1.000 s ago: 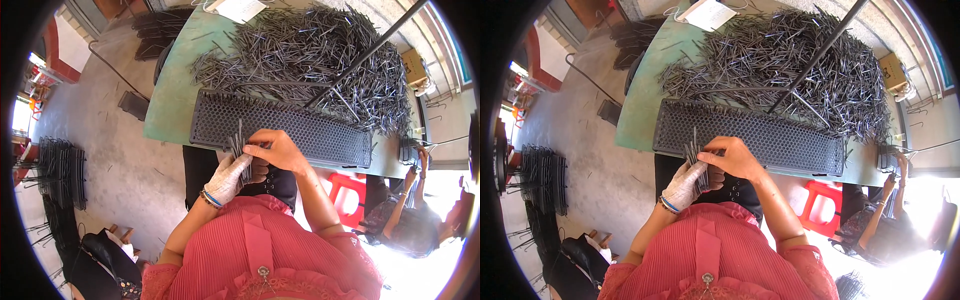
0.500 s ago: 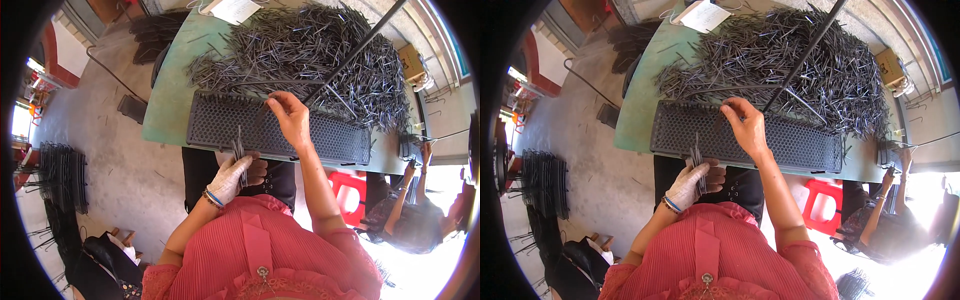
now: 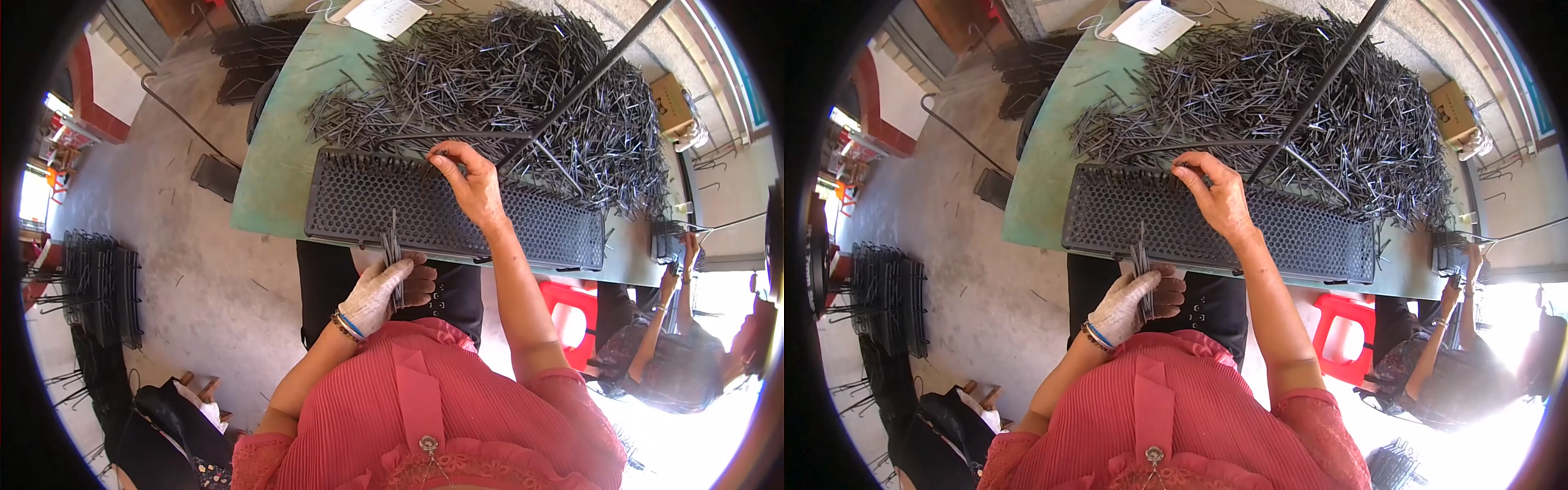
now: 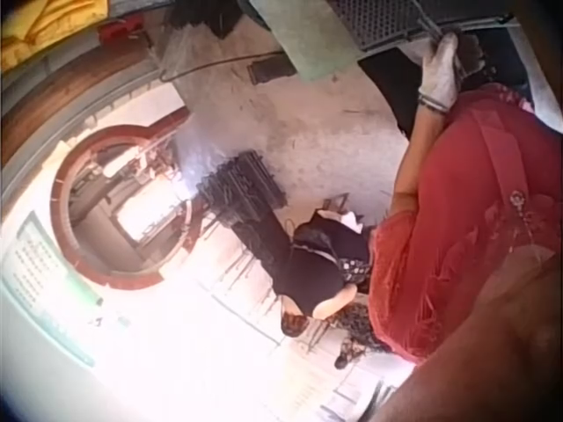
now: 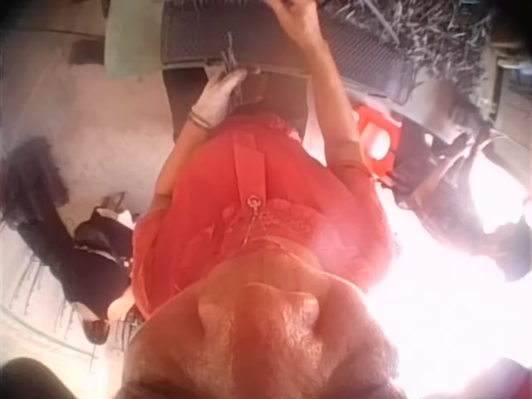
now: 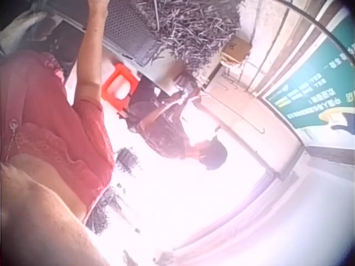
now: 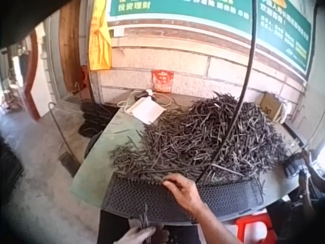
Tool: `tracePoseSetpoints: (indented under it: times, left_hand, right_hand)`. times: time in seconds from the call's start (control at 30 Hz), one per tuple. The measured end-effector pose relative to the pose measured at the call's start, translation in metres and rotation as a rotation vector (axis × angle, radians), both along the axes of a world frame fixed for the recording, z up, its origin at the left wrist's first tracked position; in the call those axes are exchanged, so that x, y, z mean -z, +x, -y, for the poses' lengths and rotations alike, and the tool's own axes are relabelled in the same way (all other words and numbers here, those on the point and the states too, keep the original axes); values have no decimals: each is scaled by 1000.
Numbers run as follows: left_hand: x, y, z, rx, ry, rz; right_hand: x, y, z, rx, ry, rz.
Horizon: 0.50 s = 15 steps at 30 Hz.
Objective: Inserting thin metal rods into a perforated component.
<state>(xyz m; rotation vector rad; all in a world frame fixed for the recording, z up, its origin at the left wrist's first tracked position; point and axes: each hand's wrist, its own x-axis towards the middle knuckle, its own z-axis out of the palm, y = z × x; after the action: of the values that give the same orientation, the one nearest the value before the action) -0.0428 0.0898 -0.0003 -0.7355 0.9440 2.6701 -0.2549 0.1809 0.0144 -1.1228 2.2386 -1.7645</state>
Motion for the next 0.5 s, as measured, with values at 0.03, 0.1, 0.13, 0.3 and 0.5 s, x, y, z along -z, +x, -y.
tracePoseSetpoints:
  times: [0.03,0.1,0.13,0.3,0.5]
  left_hand:
    - [0,0,0,1,-4,2]
    - [0,0,1,7,-2,-1]
    - [-1,0,1,13,-1,-4]
    - [-1,1,1,14,-12,1]
    - [-1,0,1,21,-10,1]
  right_hand:
    - [-1,-1,0,-17,7,-3]
    - [-1,-2,0,-34,14,-7]
    - [1,-3,0,-41,-11,1]
    - [8,-6,2,-66,-33,11]
    - [1,-9,-2,-49,28,-58]
